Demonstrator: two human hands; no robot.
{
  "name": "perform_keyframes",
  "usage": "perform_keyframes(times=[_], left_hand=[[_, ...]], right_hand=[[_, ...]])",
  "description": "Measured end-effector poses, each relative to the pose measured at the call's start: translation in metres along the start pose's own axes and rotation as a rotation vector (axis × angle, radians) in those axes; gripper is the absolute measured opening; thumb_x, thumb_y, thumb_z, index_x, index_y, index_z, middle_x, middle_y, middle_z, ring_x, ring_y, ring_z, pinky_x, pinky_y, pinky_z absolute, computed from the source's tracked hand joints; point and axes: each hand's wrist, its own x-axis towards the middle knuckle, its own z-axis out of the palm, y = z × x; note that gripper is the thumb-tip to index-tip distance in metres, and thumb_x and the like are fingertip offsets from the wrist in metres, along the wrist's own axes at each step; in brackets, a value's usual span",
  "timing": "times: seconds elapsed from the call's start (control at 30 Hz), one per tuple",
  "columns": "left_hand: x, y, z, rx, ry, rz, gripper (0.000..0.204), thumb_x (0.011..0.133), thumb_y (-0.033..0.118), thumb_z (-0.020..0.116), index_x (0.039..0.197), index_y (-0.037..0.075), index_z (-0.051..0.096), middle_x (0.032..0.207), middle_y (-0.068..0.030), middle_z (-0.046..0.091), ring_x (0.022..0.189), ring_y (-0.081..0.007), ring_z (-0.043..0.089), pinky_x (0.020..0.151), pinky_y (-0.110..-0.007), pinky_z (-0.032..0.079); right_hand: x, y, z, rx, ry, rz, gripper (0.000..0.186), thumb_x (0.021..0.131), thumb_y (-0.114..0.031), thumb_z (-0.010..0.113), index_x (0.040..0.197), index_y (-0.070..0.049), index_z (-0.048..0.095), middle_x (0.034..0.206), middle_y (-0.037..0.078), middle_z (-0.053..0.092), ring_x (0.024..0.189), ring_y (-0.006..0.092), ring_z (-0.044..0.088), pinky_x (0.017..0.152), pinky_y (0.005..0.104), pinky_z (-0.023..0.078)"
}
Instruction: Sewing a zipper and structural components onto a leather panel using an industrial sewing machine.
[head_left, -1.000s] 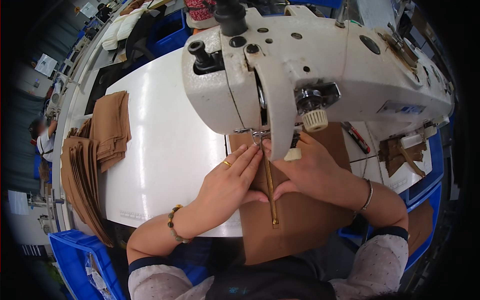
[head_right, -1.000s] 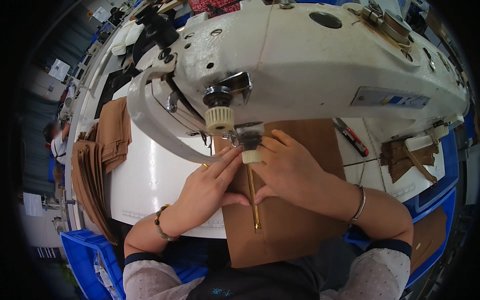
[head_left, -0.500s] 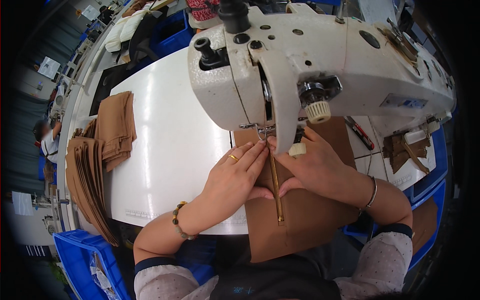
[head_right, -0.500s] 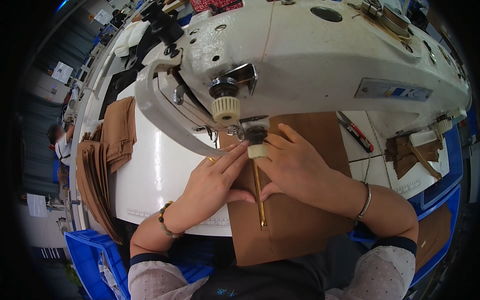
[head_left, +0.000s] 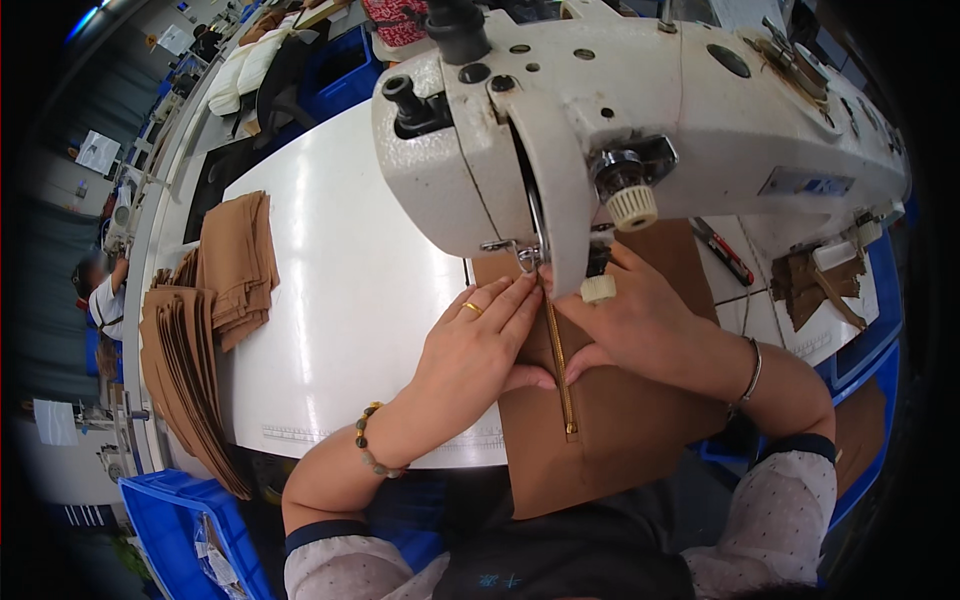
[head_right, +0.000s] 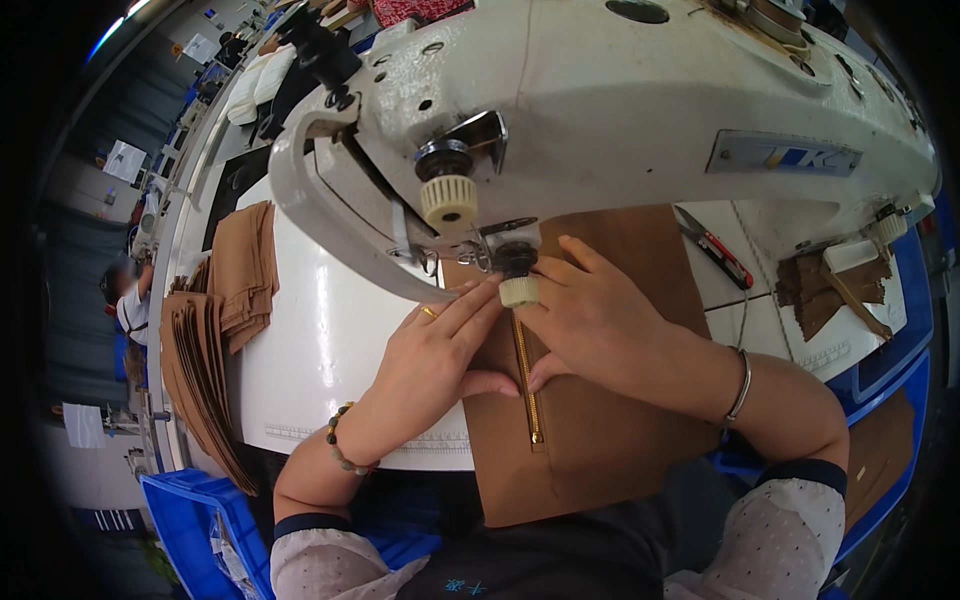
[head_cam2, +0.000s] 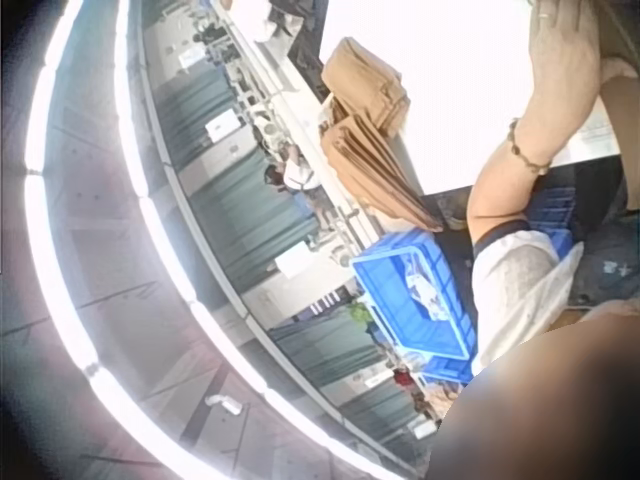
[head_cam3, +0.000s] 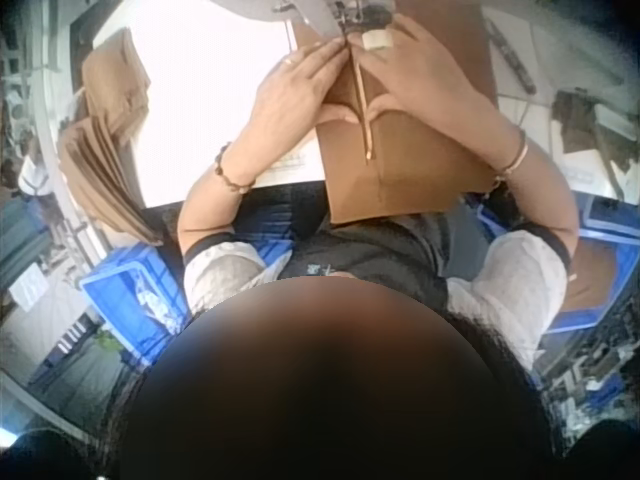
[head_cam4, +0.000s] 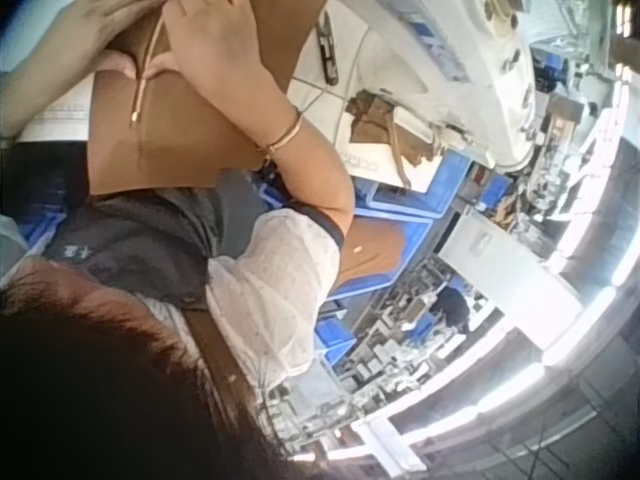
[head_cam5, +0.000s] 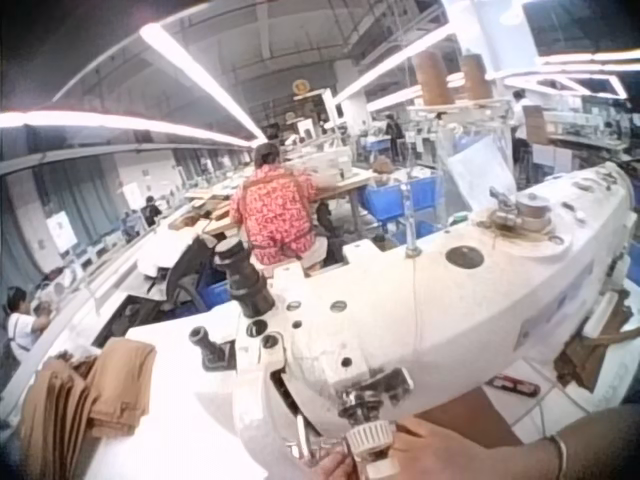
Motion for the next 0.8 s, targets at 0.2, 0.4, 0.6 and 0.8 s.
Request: perform_keyframes(times=[0.2, 0.4, 0.6, 0.8], left_hand=[[0.001, -0.0019, 0.0007, 0.005, 0.004, -0.007, 0.088, 0.075, 0.054, 0.075, 0.138, -0.006, 0.059, 0.144, -0.016, 0.06, 0.134, -0.0332, 0.056, 0.112, -0.044, 0.044], [0.0023, -0.0041, 0.0022, 0.011, 0.023, 0.001, 0.087, 0.075, 0.054, 0.075, 0.137, -0.006, 0.061, 0.142, -0.016, 0.06, 0.131, -0.0343, 0.056, 0.11, -0.044, 0.046], [0.0034, -0.0039, 0.0018, -0.033, 0.034, -0.046, 0.085, 0.071, 0.047, 0.08, 0.137, -0.004, 0.062, 0.14, -0.0152, 0.057, 0.131, -0.0355, 0.054, 0.109, -0.044, 0.046], [0.005, -0.0021, -0.0017, -0.052, 0.028, -0.064, 0.086, 0.069, 0.046, 0.082, 0.137, -0.002, 0.061, 0.132, -0.0153, 0.056, 0.126, -0.0347, 0.055, 0.107, -0.044, 0.047]], right_hand=[[0.0012, 0.0026, 0.0011, -0.013, 0.005, -0.006, 0.069, 0.064, -0.056, 0.083, 0.108, -0.003, 0.072, 0.117, 0.009, 0.067, 0.122, 0.0284, 0.059, 0.116, 0.0538, 0.039], [0.002, 0.0045, 0.0012, -0.01, 0.013, -0.003, 0.067, 0.064, -0.056, 0.082, 0.105, -0.004, 0.073, 0.116, 0.01, 0.068, 0.121, 0.0286, 0.06, 0.116, 0.0531, 0.04], [0.0029, 0.007, 0.0013, -0.004, -0.006, 0.005, 0.067, 0.065, -0.056, 0.082, 0.105, -0.003, 0.073, 0.115, 0.012, 0.068, 0.119, 0.0296, 0.06, 0.116, 0.0526, 0.04], [0.0038, 0.0046, 0.0008, -0.062, 0.071, -0.039, 0.069, 0.064, -0.058, 0.08, 0.106, -0.004, 0.072, 0.106, 0.01, 0.065, 0.107, 0.0274, 0.062, 0.108, 0.0485, 0.045]])
